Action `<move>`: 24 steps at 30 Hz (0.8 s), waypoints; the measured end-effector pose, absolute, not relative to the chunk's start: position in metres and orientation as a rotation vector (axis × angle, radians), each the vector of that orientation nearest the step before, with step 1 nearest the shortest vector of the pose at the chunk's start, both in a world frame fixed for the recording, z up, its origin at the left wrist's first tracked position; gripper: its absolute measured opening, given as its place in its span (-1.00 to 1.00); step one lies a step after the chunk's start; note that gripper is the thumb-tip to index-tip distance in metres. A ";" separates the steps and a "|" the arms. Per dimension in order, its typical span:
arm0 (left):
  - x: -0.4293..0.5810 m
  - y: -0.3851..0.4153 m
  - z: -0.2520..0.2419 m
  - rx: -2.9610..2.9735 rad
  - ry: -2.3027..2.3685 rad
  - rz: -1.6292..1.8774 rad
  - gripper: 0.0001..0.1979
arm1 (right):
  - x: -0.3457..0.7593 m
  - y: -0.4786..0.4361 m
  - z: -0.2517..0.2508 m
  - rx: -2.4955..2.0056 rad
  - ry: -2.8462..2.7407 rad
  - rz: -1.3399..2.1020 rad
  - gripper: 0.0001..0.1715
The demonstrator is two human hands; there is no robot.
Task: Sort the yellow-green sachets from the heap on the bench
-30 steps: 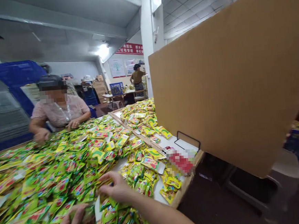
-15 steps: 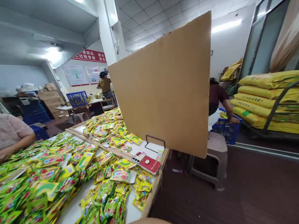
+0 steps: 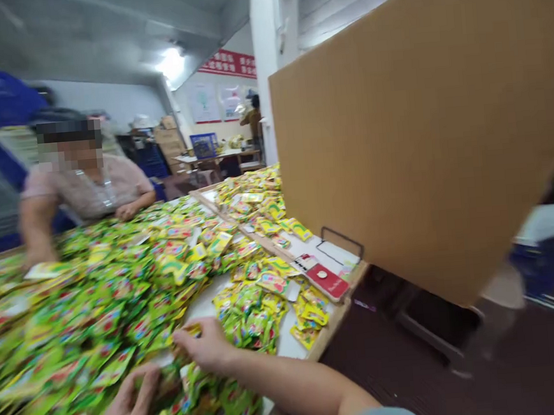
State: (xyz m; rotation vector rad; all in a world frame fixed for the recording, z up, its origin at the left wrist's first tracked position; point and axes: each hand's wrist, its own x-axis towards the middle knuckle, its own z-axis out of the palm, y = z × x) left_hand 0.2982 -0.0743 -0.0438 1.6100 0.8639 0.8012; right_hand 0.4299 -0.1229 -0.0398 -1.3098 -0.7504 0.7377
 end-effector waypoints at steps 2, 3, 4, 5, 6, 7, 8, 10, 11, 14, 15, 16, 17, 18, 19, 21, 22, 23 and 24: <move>0.302 -0.081 -0.039 1.477 0.898 0.902 -0.41 | 0.428 -0.125 -0.037 -1.308 -0.747 0.710 -0.70; 0.305 -0.084 -0.037 1.470 0.909 0.958 -0.42 | 0.425 -0.125 -0.037 -1.296 -0.751 0.721 -0.70; 0.307 -0.087 -0.036 1.485 0.920 1.018 -0.43 | 0.421 -0.125 -0.037 -1.280 -0.753 0.745 -0.68; 0.310 -0.090 -0.035 1.511 0.942 1.078 -0.45 | 0.416 -0.125 -0.038 -1.260 -0.754 0.780 -0.64; 0.311 -0.092 -0.035 1.532 0.973 1.132 -0.47 | 0.410 -0.126 -0.038 -1.240 -0.751 0.819 -0.59; 0.313 -0.095 -0.035 1.558 1.014 1.187 -0.50 | 0.405 -0.127 -0.038 -1.223 -0.746 0.859 -0.54; 0.313 -0.097 -0.035 1.587 1.049 1.232 -0.54 | 0.400 -0.130 -0.038 -1.209 -0.740 0.894 -0.50; 0.313 -0.101 -0.035 1.643 1.091 1.282 -0.63 | 0.393 -0.135 -0.035 -1.193 -0.733 0.945 -0.44; 0.313 -0.103 -0.035 1.668 1.094 1.287 -0.67 | 0.392 -0.138 -0.032 -1.188 -0.738 0.964 -0.43; 0.312 -0.108 -0.036 1.697 1.065 1.250 -0.75 | 0.393 -0.147 -0.019 -1.189 -0.800 1.027 -0.50; 0.312 -0.109 -0.035 1.698 1.051 1.228 -0.76 | 0.395 -0.149 -0.015 -1.207 -0.836 1.040 -0.53; 0.311 -0.109 -0.033 1.707 1.026 1.195 -0.76 | 0.398 -0.150 -0.011 -1.233 -0.875 1.042 -0.55; 0.309 -0.108 -0.030 1.731 0.984 1.152 -0.75 | 0.402 -0.151 -0.008 -1.263 -0.909 1.034 -0.55; 0.306 -0.104 -0.025 1.771 0.928 1.101 -0.74 | 0.407 -0.152 -0.005 -1.294 -0.935 1.016 -0.54; 0.301 -0.097 -0.019 1.825 0.878 1.048 -0.72 | 0.413 -0.153 -0.004 -1.325 -0.946 0.992 -0.53; 0.284 -0.070 -0.004 1.957 0.912 0.967 -0.70 | 0.428 -0.154 -0.004 -1.393 -0.898 0.936 -0.52; 0.273 -0.050 0.003 2.015 1.035 0.948 -0.71 | 0.435 -0.155 -0.005 -1.429 -0.847 0.910 -0.51; 0.259 -0.027 0.010 2.055 1.300 0.946 -0.72 | 0.441 -0.156 -0.006 -1.458 -0.799 0.894 -0.51; 0.245 -0.003 0.016 2.039 1.460 0.959 -0.74 | 0.446 -0.157 -0.008 -1.479 -0.760 0.878 -0.52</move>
